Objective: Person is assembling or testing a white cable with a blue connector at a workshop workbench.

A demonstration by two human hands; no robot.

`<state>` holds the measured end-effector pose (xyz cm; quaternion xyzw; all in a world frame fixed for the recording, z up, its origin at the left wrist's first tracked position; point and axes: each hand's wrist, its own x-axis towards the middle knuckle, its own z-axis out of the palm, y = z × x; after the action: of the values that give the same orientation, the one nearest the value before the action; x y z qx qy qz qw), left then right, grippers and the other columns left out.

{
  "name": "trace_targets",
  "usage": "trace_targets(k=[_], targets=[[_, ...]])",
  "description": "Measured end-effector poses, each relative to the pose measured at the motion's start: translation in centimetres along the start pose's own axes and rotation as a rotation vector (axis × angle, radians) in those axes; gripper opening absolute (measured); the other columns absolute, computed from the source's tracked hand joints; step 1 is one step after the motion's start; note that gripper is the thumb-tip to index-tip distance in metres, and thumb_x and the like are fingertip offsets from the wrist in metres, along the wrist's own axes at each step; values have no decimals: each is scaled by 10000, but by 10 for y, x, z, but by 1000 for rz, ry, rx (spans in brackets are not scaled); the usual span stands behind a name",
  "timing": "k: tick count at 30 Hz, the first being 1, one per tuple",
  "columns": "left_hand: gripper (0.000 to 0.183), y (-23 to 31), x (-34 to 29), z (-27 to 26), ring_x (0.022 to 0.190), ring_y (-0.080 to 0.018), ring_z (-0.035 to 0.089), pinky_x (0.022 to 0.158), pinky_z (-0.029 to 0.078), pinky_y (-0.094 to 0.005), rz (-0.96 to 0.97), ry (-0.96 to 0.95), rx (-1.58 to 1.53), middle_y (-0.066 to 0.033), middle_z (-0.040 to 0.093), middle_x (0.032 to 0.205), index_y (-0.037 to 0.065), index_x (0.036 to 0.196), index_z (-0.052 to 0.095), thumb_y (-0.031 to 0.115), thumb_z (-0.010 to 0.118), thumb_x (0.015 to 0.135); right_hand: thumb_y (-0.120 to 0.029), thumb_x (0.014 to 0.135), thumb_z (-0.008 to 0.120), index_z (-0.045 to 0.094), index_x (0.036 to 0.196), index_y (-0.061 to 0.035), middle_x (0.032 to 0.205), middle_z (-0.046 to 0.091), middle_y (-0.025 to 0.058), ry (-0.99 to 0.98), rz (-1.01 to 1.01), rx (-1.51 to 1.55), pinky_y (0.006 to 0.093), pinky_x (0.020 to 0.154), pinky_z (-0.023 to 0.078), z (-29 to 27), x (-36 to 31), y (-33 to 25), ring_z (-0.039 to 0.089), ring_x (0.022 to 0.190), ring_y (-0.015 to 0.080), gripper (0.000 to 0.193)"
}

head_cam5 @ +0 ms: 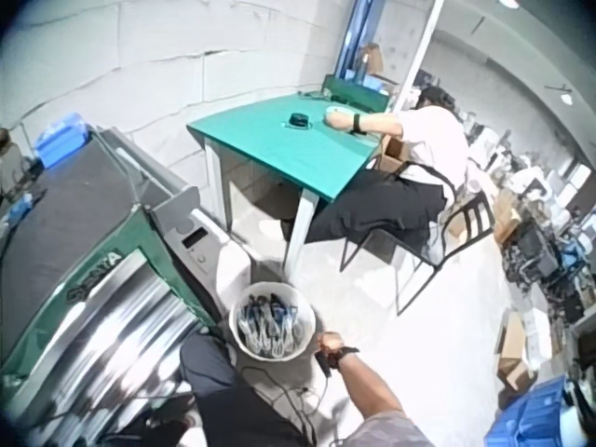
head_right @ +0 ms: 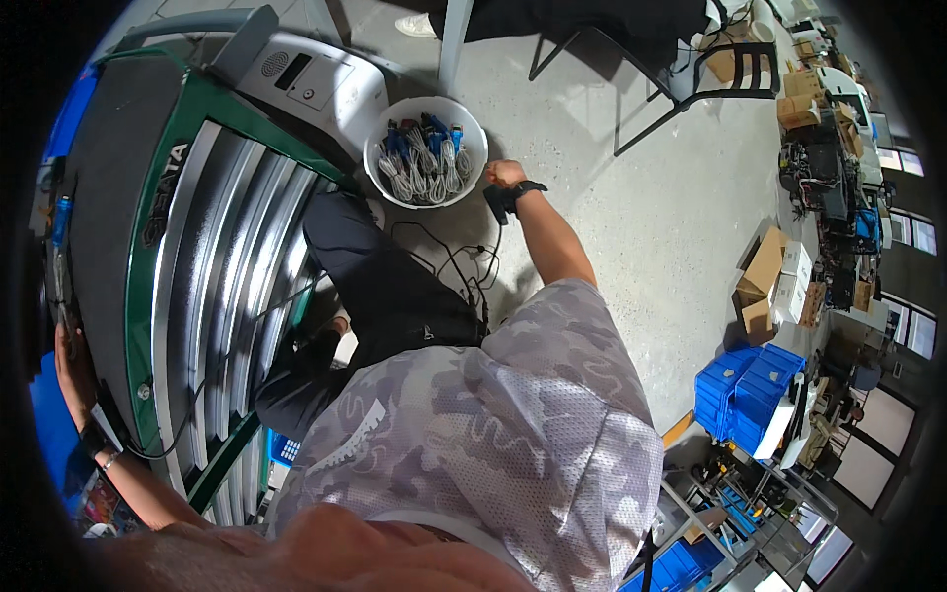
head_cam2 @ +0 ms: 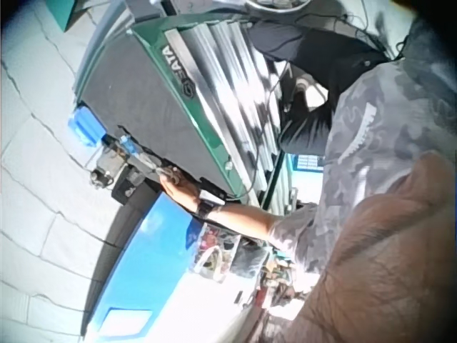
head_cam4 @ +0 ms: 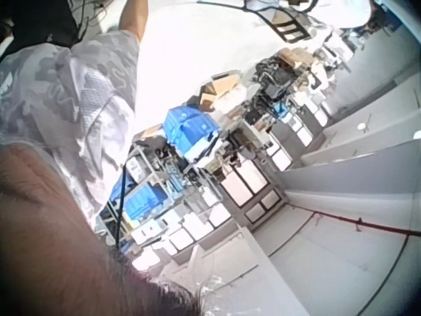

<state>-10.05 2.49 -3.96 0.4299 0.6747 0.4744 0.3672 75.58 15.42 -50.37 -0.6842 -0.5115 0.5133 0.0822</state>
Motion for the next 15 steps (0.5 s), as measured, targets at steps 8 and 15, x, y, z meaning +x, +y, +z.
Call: trace_targets(k=[8, 15], targets=[[413, 23, -47, -15, 1299, -228, 474, 1072, 401, -333, 234, 43, 815, -152, 466, 1410, -21, 1411, 417, 140, 422, 1030, -171, 858, 603, 606, 978, 41, 789, 660, 120, 39, 168, 646, 278, 513, 464, 94, 81, -37, 645, 642, 158, 243], [405, 86, -150, 155, 1170, -252, 554, 975, 468, -339, 301, 375, 1339, -149, 538, 1320, -11, 1363, 482, 23, 527, 962, -180, 807, 634, 586, 991, 105, 708, 649, 171, 542, 217, 208, 389, 514, 483, 154, 186, 55, 649, 616, 284, 342]])
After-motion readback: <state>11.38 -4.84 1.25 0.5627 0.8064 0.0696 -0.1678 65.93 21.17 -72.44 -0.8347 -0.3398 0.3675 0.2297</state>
